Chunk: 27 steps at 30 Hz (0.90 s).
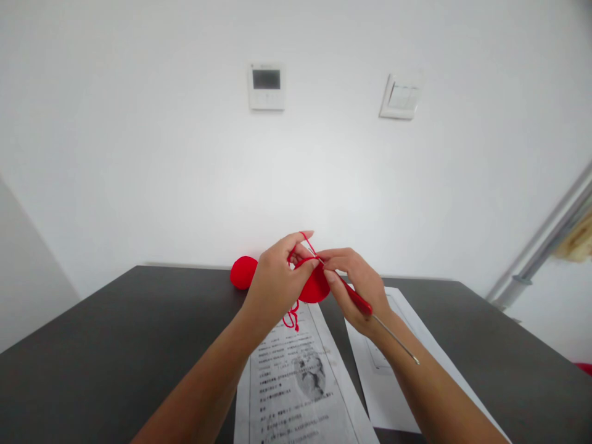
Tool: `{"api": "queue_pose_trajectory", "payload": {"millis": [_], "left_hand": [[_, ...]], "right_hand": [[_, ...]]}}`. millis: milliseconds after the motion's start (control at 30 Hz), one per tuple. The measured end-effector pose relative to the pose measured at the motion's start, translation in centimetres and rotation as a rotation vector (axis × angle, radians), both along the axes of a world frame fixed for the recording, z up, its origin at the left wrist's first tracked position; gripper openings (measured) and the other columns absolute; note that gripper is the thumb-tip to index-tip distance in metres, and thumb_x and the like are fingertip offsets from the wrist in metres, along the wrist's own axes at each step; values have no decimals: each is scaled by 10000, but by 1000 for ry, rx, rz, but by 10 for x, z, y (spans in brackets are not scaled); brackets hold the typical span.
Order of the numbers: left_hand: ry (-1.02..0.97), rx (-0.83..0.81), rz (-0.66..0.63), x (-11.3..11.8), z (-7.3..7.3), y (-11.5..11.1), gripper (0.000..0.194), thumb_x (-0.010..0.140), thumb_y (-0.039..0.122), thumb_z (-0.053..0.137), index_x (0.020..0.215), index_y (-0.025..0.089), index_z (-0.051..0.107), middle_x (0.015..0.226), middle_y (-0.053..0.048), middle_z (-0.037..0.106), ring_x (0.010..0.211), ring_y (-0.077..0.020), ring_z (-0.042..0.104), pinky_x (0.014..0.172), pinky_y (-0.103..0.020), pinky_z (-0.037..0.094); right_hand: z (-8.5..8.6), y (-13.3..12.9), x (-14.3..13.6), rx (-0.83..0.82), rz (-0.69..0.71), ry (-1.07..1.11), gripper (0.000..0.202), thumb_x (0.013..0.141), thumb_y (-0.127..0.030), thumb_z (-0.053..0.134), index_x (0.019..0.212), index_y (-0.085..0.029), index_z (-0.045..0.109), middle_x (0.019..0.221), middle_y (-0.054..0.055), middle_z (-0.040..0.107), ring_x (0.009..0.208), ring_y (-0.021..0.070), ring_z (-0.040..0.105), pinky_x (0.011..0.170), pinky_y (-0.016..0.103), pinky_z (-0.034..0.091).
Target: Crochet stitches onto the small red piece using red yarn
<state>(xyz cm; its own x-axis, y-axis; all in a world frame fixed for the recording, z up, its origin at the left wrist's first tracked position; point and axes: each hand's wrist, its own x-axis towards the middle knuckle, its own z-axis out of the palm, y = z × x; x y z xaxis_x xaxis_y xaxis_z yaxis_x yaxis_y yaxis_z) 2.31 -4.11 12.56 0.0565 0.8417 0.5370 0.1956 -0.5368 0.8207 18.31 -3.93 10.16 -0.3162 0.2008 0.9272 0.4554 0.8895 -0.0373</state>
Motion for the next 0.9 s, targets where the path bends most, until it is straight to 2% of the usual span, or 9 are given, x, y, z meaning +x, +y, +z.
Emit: {"api": "queue_pose_trajectory", "payload": {"millis": [133, 267, 367, 533, 733, 900], "left_hand": [[-188, -43, -107, 3, -1, 3, 442, 752, 193, 668, 1192, 153, 638, 760, -4, 657, 751, -146, 612, 727, -280, 484], [-408, -234, -314, 0, 2, 7, 534, 642, 201, 786, 1153, 118, 654, 711, 16, 630, 670, -116, 590, 655, -248, 469], [-484, -360, -447, -4, 3, 11, 523, 597, 177, 819, 1098, 114, 683, 721, 5, 640, 665, -112, 596, 638, -239, 458], [-453, -495, -602, -15, 2, 20, 454, 607, 157, 815, 1047, 106, 717, 754, -34, 683, 655, -107, 615, 620, -220, 448], [-388, -598, -751, -27, 4, 25, 425, 587, 156, 824, 999, 110, 733, 817, -81, 738, 717, -153, 678, 682, -248, 493], [-344, -568, -751, -30, 4, 24, 425, 612, 173, 817, 1025, 118, 732, 807, -81, 745, 696, -147, 673, 666, -243, 483]], "right_hand": [[-11, 6, -8, -23, -55, 16, 114, 921, -176, 509, 1015, -228, 546, 1093, 93, 631, 997, 224, 615, 818, 400, 546], [-23, 10, -15, -6, -58, 74, 157, 902, -181, 537, 1047, -241, 536, 1162, 93, 567, 1030, 239, 575, 820, 415, 531], [-26, 9, -18, 9, -44, 89, 213, 895, -162, 532, 1086, -257, 514, 1185, 92, 540, 1054, 245, 554, 829, 422, 519], [-16, -1, -20, -47, 15, 104, 140, 900, -180, 520, 1017, -258, 528, 1116, 79, 573, 1017, 236, 569, 824, 402, 516], [4, -16, -9, -224, 130, 97, 115, 918, -177, 521, 999, -249, 557, 1036, 61, 643, 1015, 213, 619, 871, 386, 520], [5, -14, -2, -343, 236, 151, 98, 912, -194, 587, 981, -249, 629, 1020, 53, 681, 976, 193, 656, 861, 371, 541]]}}
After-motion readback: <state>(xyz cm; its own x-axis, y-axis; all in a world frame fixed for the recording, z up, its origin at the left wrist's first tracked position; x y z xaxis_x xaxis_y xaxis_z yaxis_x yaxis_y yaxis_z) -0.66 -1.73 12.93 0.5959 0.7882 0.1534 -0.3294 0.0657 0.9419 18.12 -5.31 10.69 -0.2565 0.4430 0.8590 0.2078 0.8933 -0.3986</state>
